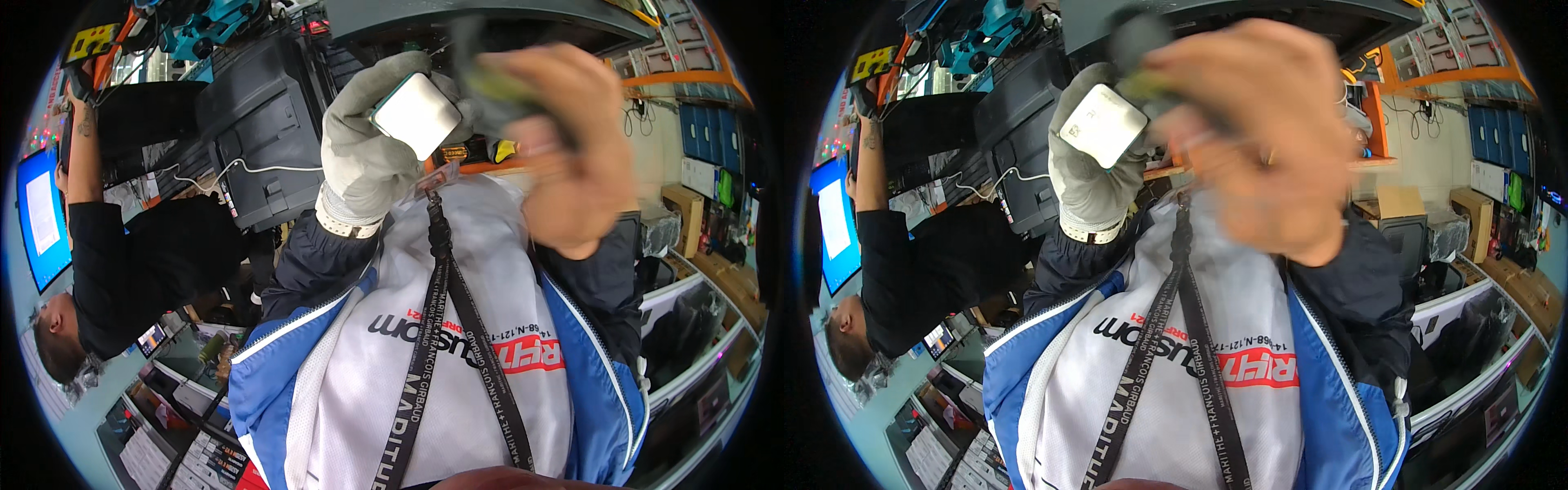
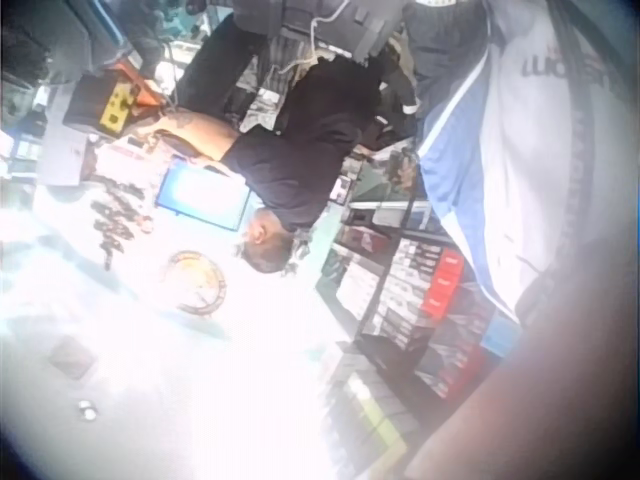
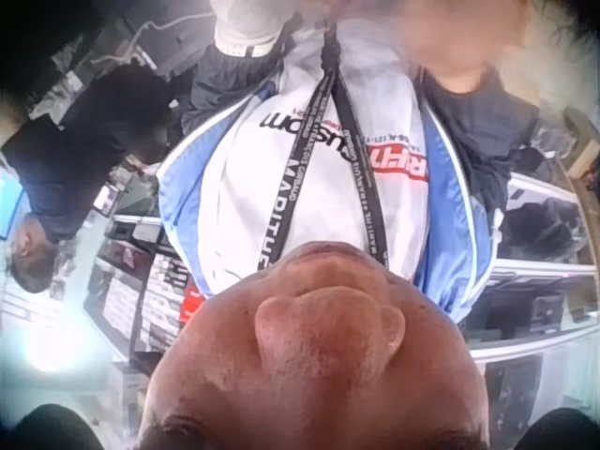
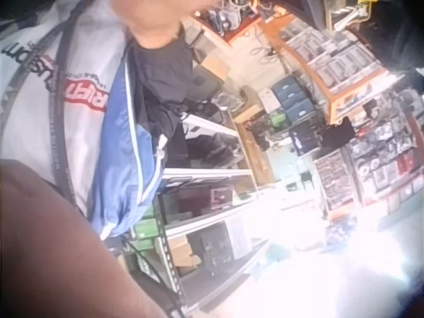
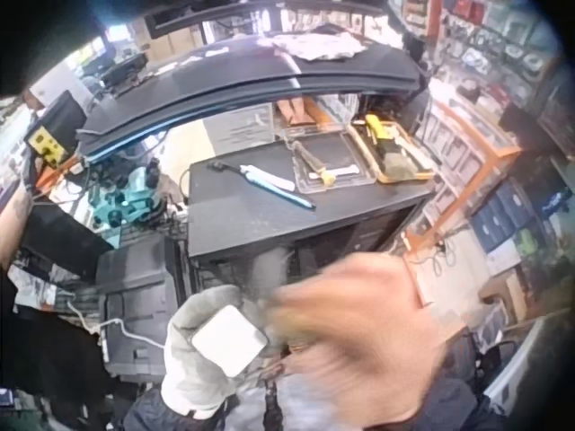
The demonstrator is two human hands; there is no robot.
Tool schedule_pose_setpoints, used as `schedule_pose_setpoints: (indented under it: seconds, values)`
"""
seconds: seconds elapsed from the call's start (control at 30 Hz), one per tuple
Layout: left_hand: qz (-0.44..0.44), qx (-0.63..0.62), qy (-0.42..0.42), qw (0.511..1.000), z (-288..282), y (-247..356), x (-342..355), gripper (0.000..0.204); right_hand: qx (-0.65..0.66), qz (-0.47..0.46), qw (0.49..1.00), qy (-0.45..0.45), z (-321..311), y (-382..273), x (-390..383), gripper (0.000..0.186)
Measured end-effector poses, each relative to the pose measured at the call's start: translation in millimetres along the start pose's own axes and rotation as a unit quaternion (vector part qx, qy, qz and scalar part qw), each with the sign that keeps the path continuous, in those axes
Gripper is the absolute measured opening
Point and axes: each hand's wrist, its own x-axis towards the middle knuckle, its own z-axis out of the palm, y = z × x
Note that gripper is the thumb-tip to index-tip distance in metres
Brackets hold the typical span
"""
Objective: The person cleans a processor using a cloth, applies thermal paste from a tube, and then installs the processor onto a motherboard by aligning it and securing the retention arm.
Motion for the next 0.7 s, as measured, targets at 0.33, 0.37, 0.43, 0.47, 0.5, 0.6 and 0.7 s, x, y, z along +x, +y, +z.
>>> schedule_pose_setpoints:
  seconds: [0.33, 0.37, 0.43, 0.47, 0.5, 0.6, 0.7]
  values:
    - [-0.073, 0.056, 0.133, 0.987, -0.1, 2.0, -6.0, 0.077, -0.048, -0.166, 0.978, -0.115, 5.5, 1.8, 1.9, 0.031]
    - [-0.056, 0.061, 0.121, 0.989, 2.8, 3.2, -5.3, 0.077, -0.082, -0.186, 0.972, -0.116, -3.8, 10.5, 5.6, 0.03]
    - [-0.018, 0.055, 0.078, 0.995, 12.3, 8.1, -4.6, 0.076, -0.12, -0.149, 0.974, -0.119, -20.2, 25.6, 9.2, 0.033]
    - [-0.008, 0.057, 0.034, 0.998, 11.5, 9.5, -4.4, 0.076, -0.135, -0.132, 0.974, -0.123, -27.7, 32.0, 10.9, 0.035]
    - [-0.007, 0.053, -0.012, 0.999, 10.5, 8.3, -2.8, 0.077, -0.016, 0.007, 0.999, -0.033, -20.3, 32.1, 5.7, 0.03]
    - [-0.029, 0.182, -0.035, 0.982, 7.3, 14.6, -2.4, 0.07, 0.117, 0.143, 0.98, 0.075, -3.3, 19.6, -4.9, 0.026]
    - [-0.036, 0.242, -0.009, 0.97, 13.6, 22.4, -5.4, 0.07, 0.076, 0.009, 0.997, 0.006, 0.8, 16.7, 5.7, 0.025]
